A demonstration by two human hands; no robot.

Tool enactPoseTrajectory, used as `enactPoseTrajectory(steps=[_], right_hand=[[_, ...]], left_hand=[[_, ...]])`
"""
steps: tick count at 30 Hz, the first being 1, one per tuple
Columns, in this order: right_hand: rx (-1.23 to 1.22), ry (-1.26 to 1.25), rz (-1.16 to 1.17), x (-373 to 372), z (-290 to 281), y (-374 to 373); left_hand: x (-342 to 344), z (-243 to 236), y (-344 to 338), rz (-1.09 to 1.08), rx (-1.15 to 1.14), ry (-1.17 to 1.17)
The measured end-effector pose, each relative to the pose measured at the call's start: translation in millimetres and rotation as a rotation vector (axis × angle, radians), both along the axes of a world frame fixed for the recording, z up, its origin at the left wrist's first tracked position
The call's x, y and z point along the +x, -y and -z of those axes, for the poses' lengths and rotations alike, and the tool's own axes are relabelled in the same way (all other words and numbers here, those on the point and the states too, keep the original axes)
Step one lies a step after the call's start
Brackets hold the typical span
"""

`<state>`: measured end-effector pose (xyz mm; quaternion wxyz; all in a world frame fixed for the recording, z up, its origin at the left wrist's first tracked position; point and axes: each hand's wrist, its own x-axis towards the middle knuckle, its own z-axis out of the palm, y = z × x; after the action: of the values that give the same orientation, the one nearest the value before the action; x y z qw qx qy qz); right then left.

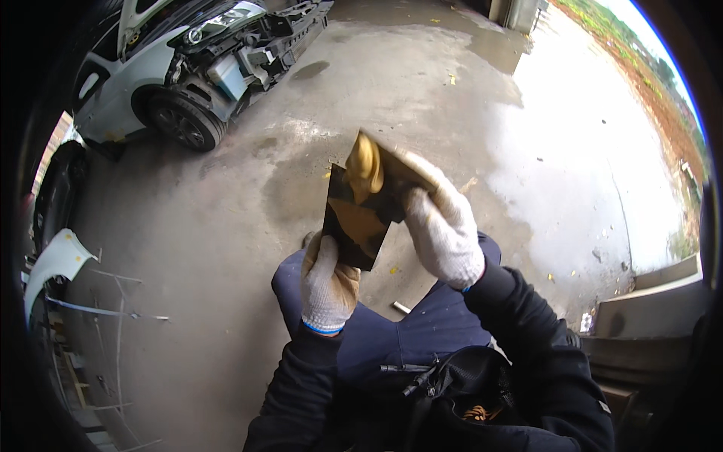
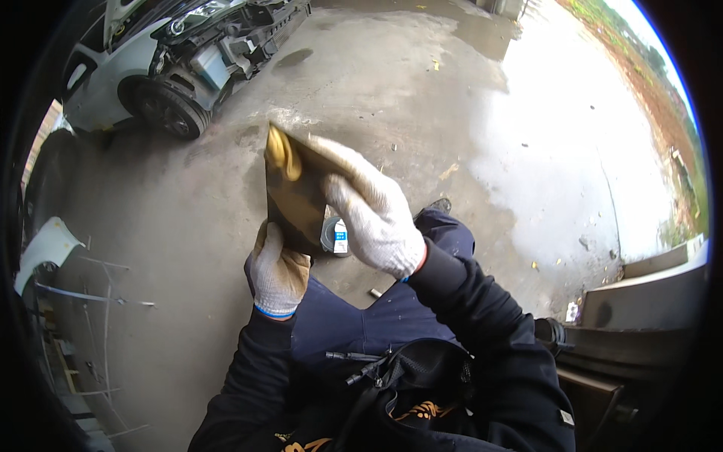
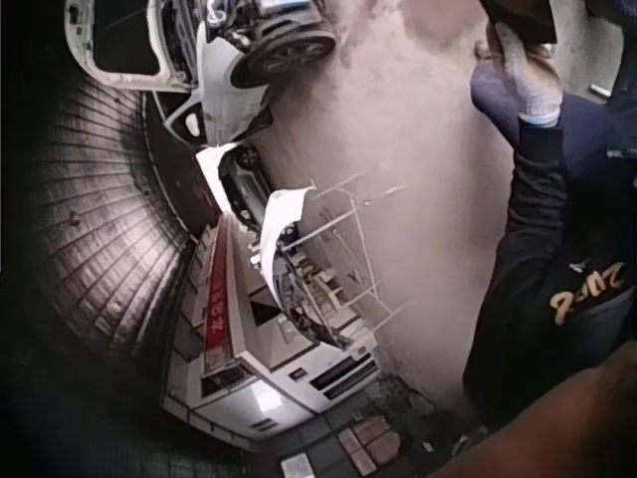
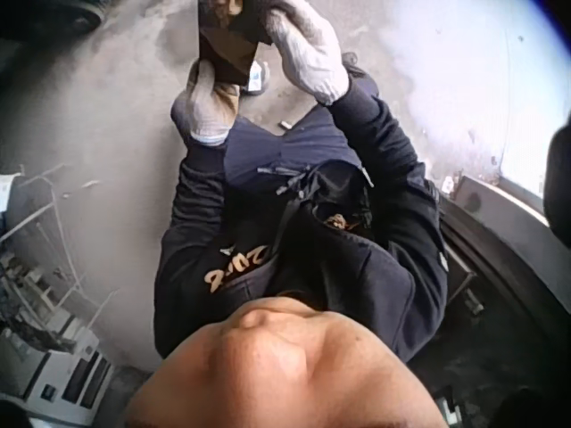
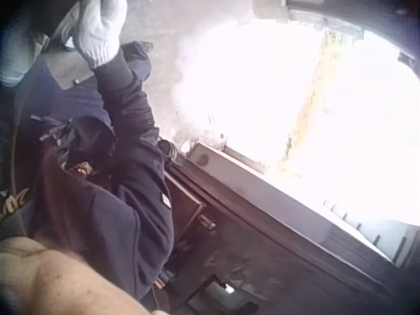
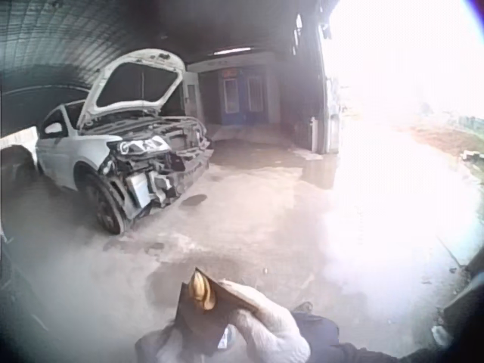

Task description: The person scoops yellow body filler from a can onto a metal spreader and applies it to a damaged area on the side of a white car. They smooth the filler over the panel using the spreader and a sanding block.

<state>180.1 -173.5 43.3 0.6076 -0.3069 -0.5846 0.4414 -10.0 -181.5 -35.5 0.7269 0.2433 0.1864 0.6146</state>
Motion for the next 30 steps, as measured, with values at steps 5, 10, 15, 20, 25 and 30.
enactPoseTrajectory(steps=[5, 10, 15, 20, 25, 30], right_hand=[[0.141, 0.338, 0.054, 1.4, 26.6, -5.8], [0.154, 0.723, 0.182, 8.6, 29.7, -17.4], [-0.319, -0.162, 0.171, -17.1, 55.3, -52.8], [-0.51, -0.3, -0.132, -67.5, 106.3, -84.1], [-0.552, 0.045, -0.376, -66.1, 223.8, -137.5], [-1.043, 1.007, -0.058, -46.5, 450.4, -184.6]], left_hand=[[-2.1, -0.5, -4.7, 0.071, 0.042, 0.193], [-15.6, 19.0, -20.8, 0.072, 0.024, 0.254], [-19.9, 46.2, -44.0, 0.041, -0.034, 0.258], [-47.2, 68.3, -67.3, -0.114, -0.124, 0.121], [-124.2, 135.1, -77.3, -0.324, -0.158, 0.215], [-155.2, 174.1, -79.5, -0.46, -0.196, 0.166]])
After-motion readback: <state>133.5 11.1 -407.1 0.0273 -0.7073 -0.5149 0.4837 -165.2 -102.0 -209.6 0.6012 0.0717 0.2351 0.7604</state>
